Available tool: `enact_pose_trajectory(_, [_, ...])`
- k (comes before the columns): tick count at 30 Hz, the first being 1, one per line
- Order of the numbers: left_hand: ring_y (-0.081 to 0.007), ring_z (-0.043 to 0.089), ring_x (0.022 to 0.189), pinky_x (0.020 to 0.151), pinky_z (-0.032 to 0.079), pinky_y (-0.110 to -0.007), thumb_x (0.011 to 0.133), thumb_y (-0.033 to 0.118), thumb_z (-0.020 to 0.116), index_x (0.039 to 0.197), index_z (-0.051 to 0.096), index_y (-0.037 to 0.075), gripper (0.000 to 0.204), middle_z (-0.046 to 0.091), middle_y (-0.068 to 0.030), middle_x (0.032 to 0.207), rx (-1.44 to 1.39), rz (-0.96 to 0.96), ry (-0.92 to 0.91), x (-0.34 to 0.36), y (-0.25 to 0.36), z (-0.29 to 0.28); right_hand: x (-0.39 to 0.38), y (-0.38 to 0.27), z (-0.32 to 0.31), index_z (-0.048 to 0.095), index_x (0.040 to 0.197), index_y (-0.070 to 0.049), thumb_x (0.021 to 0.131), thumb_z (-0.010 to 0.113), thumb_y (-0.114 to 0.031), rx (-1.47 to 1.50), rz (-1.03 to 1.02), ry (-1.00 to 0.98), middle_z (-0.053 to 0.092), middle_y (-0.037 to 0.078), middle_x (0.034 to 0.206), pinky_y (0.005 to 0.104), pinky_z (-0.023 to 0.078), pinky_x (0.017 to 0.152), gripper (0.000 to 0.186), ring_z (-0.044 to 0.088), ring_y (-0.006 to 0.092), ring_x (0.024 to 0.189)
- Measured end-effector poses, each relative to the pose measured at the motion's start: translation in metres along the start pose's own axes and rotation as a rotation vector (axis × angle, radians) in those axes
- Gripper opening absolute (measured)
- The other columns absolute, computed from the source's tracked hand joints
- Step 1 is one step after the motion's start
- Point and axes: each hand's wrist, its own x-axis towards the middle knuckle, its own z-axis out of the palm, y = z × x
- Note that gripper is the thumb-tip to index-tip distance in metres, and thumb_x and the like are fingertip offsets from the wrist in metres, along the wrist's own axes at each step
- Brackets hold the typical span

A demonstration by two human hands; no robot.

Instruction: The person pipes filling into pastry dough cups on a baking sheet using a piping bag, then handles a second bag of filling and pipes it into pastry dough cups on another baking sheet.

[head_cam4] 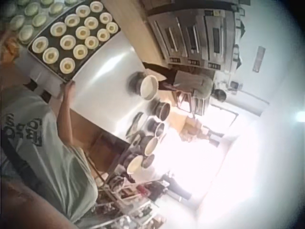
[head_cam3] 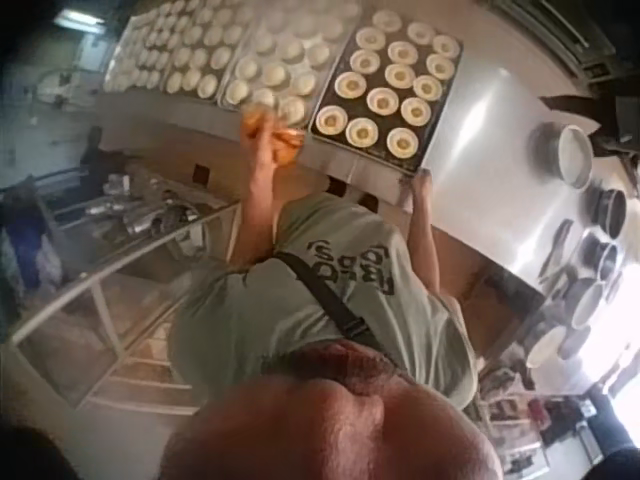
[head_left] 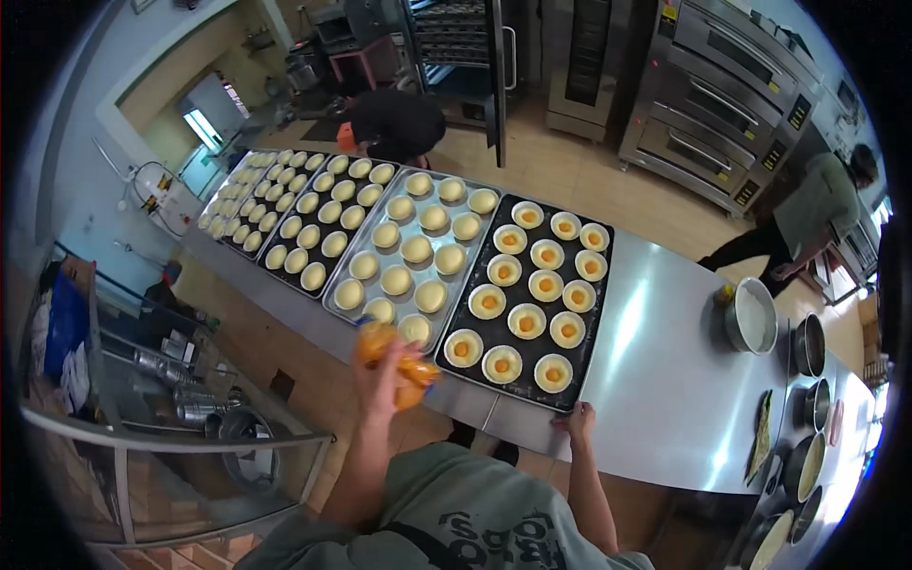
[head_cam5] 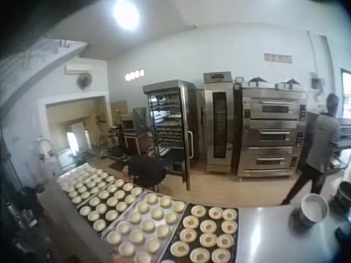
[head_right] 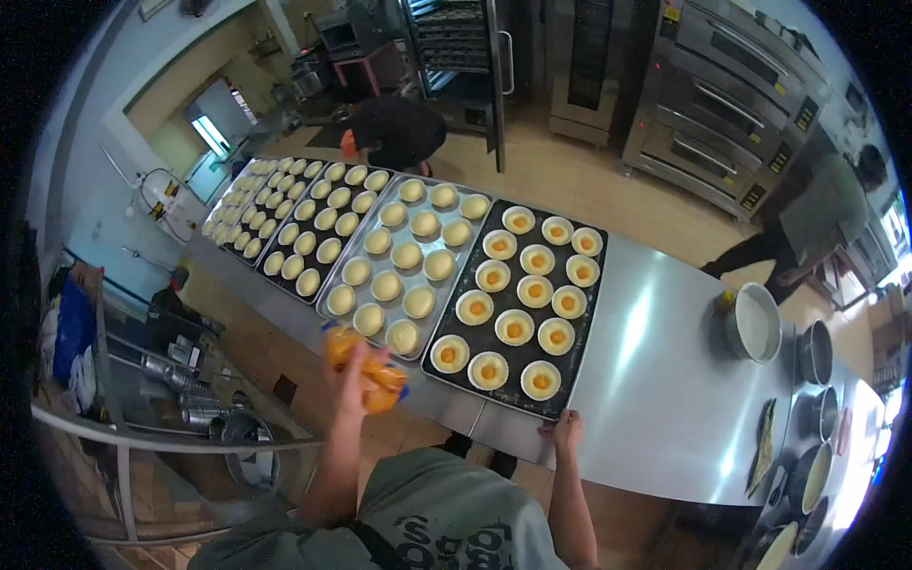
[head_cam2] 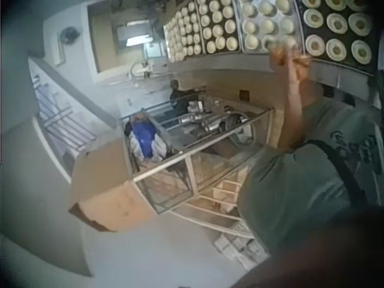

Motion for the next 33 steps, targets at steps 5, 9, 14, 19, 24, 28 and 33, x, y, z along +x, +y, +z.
enact_pose_trajectory(5, [-0.0221, 0.066, 0.071, 0.084, 0.063, -0.050, 0.097, 0.021, 0.073, 0.117, 0.057, 0.006, 0.030, 0.061, -0.0064, 0.092, -0.047, 0.173, 0.266, -0.063, 0.021, -0.036, -0.007, -0.039, -0.019, 0.057, 0.106, 0.008, 0.110, 0.040, -0.026, 0.160, 0.005, -0.123, 0.068, 0.025, 0.072, 0.0427, 0.058, 0.039, 0.038, 0.067, 0.0330, 0.045])
enact_pose_trajectory(9, [-0.0204, 0.063, 0.071, 0.086, 0.063, -0.050, 0.098, 0.022, 0.072, 0.113, 0.056, 0.005, 0.027, 0.058, -0.0058, 0.091, -0.043, 0.204, 0.344, -0.104, 0.019, -0.065, -0.004, -0.044, -0.029, 0.056, 0.104, 0.010, 0.110, 0.041, -0.027, -0.004, 0.023, -0.134, 0.068, 0.023, 0.067, 0.0426, 0.059, 0.043, 0.041, 0.068, 0.0324, 0.048])
enact_pose_trajectory(14, [-0.0189, 0.062, 0.073, 0.090, 0.062, -0.050, 0.098, 0.020, 0.071, 0.113, 0.054, 0.004, 0.027, 0.056, -0.0062, 0.098, -0.067, 0.213, 0.371, -0.141, 0.025, -0.072, -0.008, -0.058, -0.034, 0.057, 0.103, 0.009, 0.110, 0.041, -0.030, -0.153, -0.026, -0.199, 0.068, 0.022, 0.066, 0.0401, 0.058, 0.042, 0.042, 0.068, 0.0304, 0.048])
enact_pose_trajectory(19, [-0.0195, 0.063, 0.070, 0.086, 0.063, -0.049, 0.101, 0.029, 0.068, 0.109, 0.057, 0.008, 0.025, 0.058, -0.0061, 0.084, -0.065, 0.234, 0.397, -0.146, 0.028, -0.064, -0.018, -0.064, -0.034, 0.059, 0.102, 0.007, 0.109, 0.042, -0.032, -0.199, -0.037, -0.214, 0.068, 0.020, 0.065, 0.0379, 0.055, 0.040, 0.043, 0.068, 0.0289, 0.049])
enact_pose_trajectory(24, [-0.0204, 0.064, 0.070, 0.084, 0.063, -0.048, 0.102, 0.030, 0.067, 0.110, 0.057, 0.008, 0.025, 0.059, -0.0067, 0.084, -0.080, 0.273, 0.370, -0.150, 0.033, -0.075, -0.029, -0.065, -0.031, 0.060, 0.100, 0.006, 0.109, 0.041, -0.035, -0.174, -0.025, -0.123, 0.068, 0.019, 0.065, 0.0387, 0.053, 0.039, 0.046, 0.068, 0.0287, 0.048])
enact_pose_trajectory(28, [-0.0214, 0.063, 0.074, 0.085, 0.063, -0.048, 0.099, 0.022, 0.071, 0.113, 0.053, 0.005, 0.028, 0.054, -0.0052, 0.098, -0.110, 0.259, 0.364, -0.148, 0.034, -0.102, -0.025, -0.070, -0.034, 0.061, 0.097, 0.005, 0.109, 0.040, -0.037, -0.148, 0.007, -0.066, 0.068, 0.019, 0.065, 0.0396, 0.053, 0.039, 0.049, 0.067, 0.0290, 0.047])
enact_pose_trajectory(33, [-0.0211, 0.064, 0.074, 0.085, 0.063, -0.047, 0.099, 0.022, 0.070, 0.112, 0.053, 0.005, 0.027, 0.054, -0.0052, 0.096, -0.119, 0.273, 0.411, -0.146, 0.042, -0.129, -0.034, -0.083, -0.033, 0.062, 0.091, 0.005, 0.109, 0.040, -0.037, -0.127, 0.050, -0.038, 0.068, 0.020, 0.065, 0.0402, 0.053, 0.040, 0.051, 0.067, 0.0304, 0.047])
